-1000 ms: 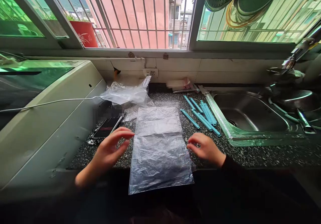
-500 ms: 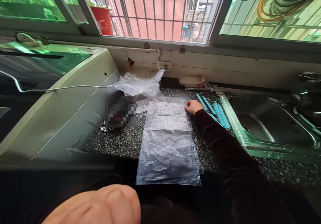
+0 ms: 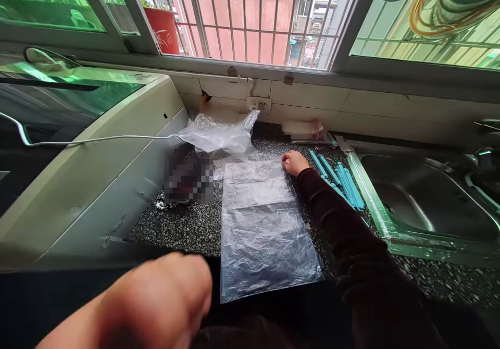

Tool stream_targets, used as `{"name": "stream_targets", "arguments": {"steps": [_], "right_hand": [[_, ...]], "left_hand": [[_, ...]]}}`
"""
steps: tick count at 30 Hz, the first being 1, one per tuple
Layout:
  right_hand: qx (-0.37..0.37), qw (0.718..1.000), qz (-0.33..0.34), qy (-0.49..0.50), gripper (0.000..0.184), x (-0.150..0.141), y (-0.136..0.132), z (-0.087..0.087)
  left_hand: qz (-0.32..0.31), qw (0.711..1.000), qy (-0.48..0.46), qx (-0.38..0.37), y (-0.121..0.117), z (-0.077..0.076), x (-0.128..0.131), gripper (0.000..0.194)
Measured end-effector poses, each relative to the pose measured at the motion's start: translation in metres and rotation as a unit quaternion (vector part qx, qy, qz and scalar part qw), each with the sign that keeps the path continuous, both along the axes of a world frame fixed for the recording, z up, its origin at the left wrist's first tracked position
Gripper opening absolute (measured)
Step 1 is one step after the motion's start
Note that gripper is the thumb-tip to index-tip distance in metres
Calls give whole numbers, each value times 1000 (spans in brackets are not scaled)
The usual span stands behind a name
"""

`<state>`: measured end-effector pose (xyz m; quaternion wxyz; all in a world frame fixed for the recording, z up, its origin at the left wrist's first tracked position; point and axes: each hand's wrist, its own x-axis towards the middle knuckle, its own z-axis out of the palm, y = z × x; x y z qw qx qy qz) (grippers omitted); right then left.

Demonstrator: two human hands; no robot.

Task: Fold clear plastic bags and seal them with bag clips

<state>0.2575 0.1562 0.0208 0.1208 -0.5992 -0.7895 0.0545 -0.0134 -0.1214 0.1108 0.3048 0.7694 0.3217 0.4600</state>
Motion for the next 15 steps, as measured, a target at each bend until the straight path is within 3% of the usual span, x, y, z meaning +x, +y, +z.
{"name": "stream_targets", "arguments": {"steps": [2, 3, 5, 8, 10, 12, 15], "right_hand": [[-8, 1000, 20, 11, 26, -5, 5, -2], [-12, 999, 29, 16, 32, -7, 7, -2], [-24, 999, 41, 25, 38, -11, 11, -2], [-41, 998, 43, 38, 20, -16, 16, -1], [-47, 996, 42, 55, 7, -18, 17, 0], [-47, 994, 46, 83, 8, -18, 16, 5], [-36, 987, 58, 145, 7, -11, 10, 20]], "left_hand": [[5, 1000, 24, -1, 18, -7, 8, 27], [6, 998, 66, -10, 28, -16, 10, 28], [70, 987, 144, -15, 49, -44, 14, 26], [134, 963, 234, -18, 70, -92, 11, 22], [139, 960, 240, -25, 76, -113, 4, 19], [162, 966, 201, -25, 79, -121, -5, 19], [233, 961, 118, -87, 88, -115, -19, 24]]}}
